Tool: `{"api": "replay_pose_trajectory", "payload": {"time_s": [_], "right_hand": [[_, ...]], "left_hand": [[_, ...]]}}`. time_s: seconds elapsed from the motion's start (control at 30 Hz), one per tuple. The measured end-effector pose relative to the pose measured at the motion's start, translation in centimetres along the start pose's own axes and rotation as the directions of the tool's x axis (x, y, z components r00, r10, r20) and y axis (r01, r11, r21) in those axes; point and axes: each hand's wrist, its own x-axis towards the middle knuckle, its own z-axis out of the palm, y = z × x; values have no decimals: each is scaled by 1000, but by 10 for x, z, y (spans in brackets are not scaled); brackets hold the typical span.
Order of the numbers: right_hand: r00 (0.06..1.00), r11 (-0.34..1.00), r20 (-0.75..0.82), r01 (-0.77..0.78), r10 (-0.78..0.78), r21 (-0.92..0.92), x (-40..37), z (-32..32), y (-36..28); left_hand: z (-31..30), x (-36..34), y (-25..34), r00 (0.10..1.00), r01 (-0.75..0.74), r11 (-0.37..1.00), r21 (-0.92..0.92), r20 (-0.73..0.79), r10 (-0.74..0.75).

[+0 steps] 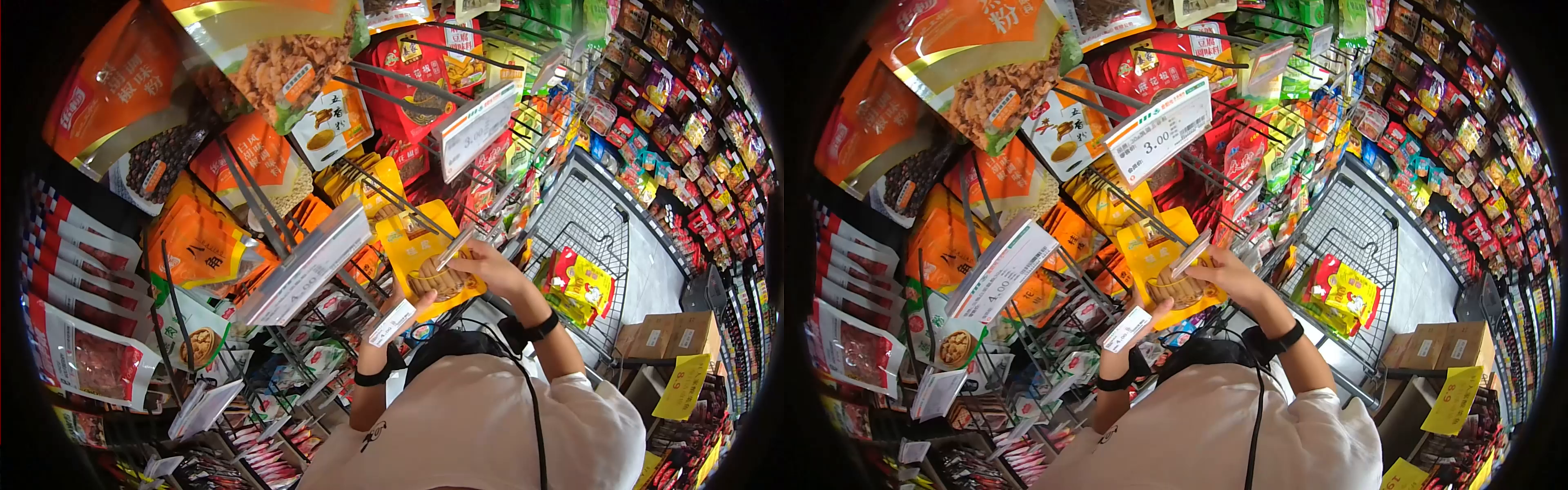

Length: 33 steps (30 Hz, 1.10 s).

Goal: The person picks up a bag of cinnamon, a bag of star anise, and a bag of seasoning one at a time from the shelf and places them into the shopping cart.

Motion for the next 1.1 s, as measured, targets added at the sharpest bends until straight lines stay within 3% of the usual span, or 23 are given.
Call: {"api": "replay_pose_trajectory", "payload": {"time_s": [0.03, 0.07, 0.2, 0.23, 0.27, 0.33, 0.43, 0.5, 0.57, 0.67, 0.77, 0.8, 0.83, 0.87, 0.9, 0.97, 1.0, 1.1], "right_hand": [[1000, 1000, -18, -11, 11, 2, -6, 1, -6], [999, 1000, -37, -16, 16, 16, -10, 1, -8], [989, 965, -131, -94, 64, -243, -39, 3, -42], [991, 968, -120, -90, 63, -236, -41, -2, -38], [992, 970, -108, -85, 62, -228, -43, -9, -32], [994, 960, -91, -88, 65, -265, -49, -17, -30], [976, 940, -100, -212, 192, -266, -67, -26, -51], [980, 940, -90, -196, 178, -280, -76, -44, -50], [980, 932, -101, -195, 172, -306, -85, -61, -58], [965, 948, -181, -226, 187, -222, -98, -93, -66], [948, 960, -265, -226, 178, -166, -106, -144, -50], [938, 953, -295, -242, 182, -181, -108, -161, -54], [928, 946, -323, -258, 187, -195, -110, -174, -58], [925, 993, -366, -115, 101, -16, -111, -177, -68], [909, 1000, -416, -25, 19, -9, -110, -186, -76], [850, 996, -526, -67, 26, -59, -111, -216, -74], [801, 999, -598, 35, -41, -22, -106, -222, -69], [658, 991, -747, -3, -97, -131, -100, -259, -48]], "left_hand": [[3, -2, -1, 1000, -3, 1000, 10, 24, 3], [8, -4, -7, 998, 30, 992, -122, 62, -23], [21, -10, 3, 955, 153, 920, -360, 295, -43], [24, -12, 3, 936, 202, 893, -403, 348, -55], [23, -12, -7, 920, 151, 947, -284, 390, -29], [19, -6, 27, 793, 339, 937, -85, 561, -236], [27, 2, 41, 664, 338, 936, 95, 681, -309], [41, 6, 37, 647, 316, 947, 57, 717, -259], [57, 15, 42, 648, 344, 935, 90, 697, -306], [81, 44, 50, 612, 339, 935, 105, 730, -304], [114, 86, 55, 626, 258, 964, 69, 748, -221], [127, 101, 65, 674, 259, 966, -1, 716, -180], [137, 120, 64, 710, 88, 996, 22, 700, -78], [148, 139, 62, 701, 178, 984, -25, 705, -109], [160, 157, 59, 689, 265, 962, -70, 711, -138], [181, 196, 46, 712, 284, 959, -2, 671, -210], [197, 211, 58, 764, 326, 922, -209, 633, -126], [235, 259, 34, 770, 419, 864, -278, 613, -177]]}}
